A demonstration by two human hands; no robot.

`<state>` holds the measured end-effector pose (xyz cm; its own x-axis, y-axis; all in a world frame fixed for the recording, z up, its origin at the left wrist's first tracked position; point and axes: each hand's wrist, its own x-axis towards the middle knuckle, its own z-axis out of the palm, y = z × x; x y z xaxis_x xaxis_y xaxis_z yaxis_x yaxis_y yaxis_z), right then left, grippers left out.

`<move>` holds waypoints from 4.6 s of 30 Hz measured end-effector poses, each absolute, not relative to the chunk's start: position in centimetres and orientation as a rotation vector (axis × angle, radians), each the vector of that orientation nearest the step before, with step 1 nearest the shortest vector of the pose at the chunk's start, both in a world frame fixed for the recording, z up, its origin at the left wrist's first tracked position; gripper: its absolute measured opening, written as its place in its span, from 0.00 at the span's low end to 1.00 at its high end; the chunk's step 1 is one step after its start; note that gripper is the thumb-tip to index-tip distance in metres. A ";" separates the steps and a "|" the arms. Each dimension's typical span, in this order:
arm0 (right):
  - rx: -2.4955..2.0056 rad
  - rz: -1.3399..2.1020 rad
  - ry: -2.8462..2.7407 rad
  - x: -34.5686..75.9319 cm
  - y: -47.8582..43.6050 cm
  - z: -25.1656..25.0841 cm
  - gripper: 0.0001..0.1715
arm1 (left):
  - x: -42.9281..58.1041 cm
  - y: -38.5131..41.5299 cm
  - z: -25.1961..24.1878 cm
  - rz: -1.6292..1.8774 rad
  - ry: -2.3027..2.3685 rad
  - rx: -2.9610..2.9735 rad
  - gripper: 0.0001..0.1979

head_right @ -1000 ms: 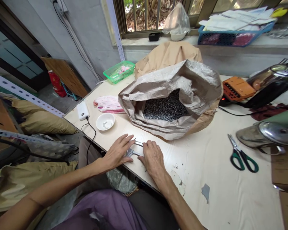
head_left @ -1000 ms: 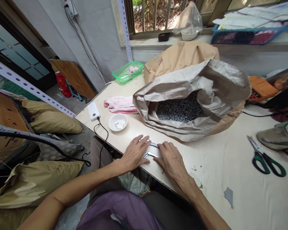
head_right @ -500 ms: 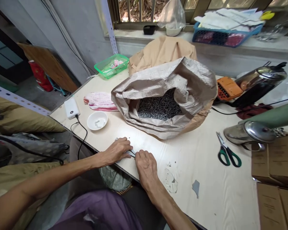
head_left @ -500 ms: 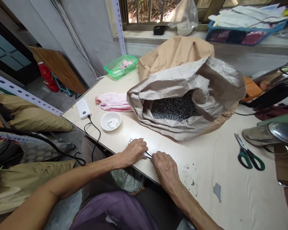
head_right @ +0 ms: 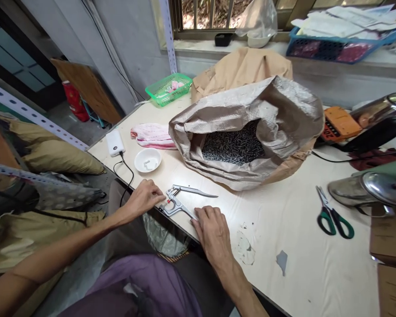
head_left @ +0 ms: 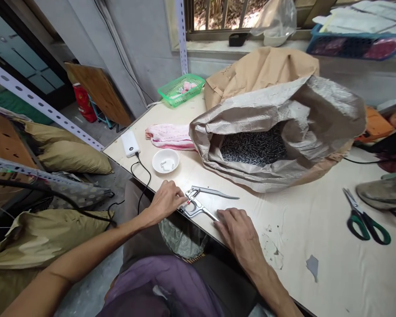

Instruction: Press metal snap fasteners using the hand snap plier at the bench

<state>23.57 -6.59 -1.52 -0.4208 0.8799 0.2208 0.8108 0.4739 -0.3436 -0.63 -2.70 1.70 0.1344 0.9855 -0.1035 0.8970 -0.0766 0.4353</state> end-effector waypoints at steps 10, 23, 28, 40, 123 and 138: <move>-1.484 0.212 -2.363 22.2 -6.7 -2.0 0.15 | 0.6 -3.8 -0.4 0.146 1.756 2.043 0.07; -1.702 0.002 -2.486 22.9 -0.6 -1.3 0.16 | 1.8 -7.6 -5.3 0.994 1.248 2.716 0.10; -1.620 0.028 -2.562 23.1 2.3 -1.1 0.16 | 0.9 -7.3 -6.7 1.098 1.112 2.738 0.09; -1.656 -0.105 -2.586 21.9 3.0 -1.4 0.17 | -1.3 -10.4 -4.7 0.812 1.359 2.670 0.06; -1.577 0.147 -2.689 22.2 -0.2 -1.7 0.40 | -0.6 -0.6 0.0 -0.129 1.595 1.656 0.09; -1.538 0.108 -2.461 21.0 -4.3 -2.6 0.04 | 4.4 0.9 0.0 -0.082 1.004 2.568 0.12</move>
<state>20.96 -4.28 -2.63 -0.4186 0.8938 0.1608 0.8764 0.4440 -0.1867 4.43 0.92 -0.05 0.7430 0.6419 -0.1895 0.6642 -0.6724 0.3267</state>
